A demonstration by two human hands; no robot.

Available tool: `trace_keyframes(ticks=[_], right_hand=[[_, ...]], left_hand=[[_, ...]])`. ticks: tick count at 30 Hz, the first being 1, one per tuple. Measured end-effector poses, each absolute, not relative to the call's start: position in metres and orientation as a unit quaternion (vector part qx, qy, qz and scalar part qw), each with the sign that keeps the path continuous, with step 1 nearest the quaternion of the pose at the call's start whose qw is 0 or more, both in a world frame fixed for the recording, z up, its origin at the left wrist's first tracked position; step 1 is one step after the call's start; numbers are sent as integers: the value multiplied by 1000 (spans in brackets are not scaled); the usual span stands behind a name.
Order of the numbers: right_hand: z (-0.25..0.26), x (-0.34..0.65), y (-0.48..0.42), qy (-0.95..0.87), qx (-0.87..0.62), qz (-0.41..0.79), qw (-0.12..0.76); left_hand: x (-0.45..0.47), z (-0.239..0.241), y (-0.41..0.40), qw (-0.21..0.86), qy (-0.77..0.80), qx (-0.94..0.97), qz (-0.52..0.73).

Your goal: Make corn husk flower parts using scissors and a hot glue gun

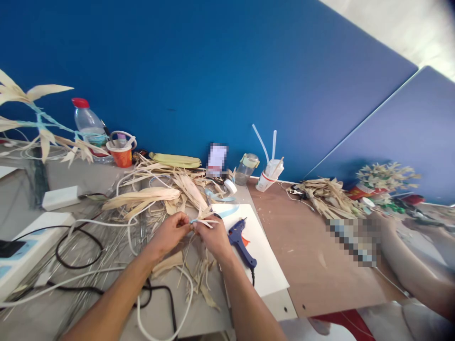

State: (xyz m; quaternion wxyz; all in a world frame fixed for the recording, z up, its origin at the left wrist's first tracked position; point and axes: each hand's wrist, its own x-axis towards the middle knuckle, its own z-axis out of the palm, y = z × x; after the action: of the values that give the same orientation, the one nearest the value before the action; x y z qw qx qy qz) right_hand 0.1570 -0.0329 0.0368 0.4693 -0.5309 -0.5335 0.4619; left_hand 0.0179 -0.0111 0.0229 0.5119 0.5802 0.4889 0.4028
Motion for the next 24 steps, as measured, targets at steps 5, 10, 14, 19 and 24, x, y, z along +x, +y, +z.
trace_keyframes(ticks=[5, 10, 14, 19, 24], right_hand=[[41, 157, -33, -582, -522, 422, 460], [37, 158, -29, -494, -515, 507, 483], [39, 163, -26, -421, -471, 592, 500], [40, 165, -26, -428, -440, 615, 494], [34, 163, -26, -436, -469, 590, 492]], left_hand=[[21, 23, -13, 467, 524, 588, 403], [21, 24, -18, 504, 487, 591, 401], [14, 28, -21, 637, 405, 536, 379], [7, 28, -20, 700, 394, 464, 374], [10, 28, -19, 686, 393, 514, 332]])
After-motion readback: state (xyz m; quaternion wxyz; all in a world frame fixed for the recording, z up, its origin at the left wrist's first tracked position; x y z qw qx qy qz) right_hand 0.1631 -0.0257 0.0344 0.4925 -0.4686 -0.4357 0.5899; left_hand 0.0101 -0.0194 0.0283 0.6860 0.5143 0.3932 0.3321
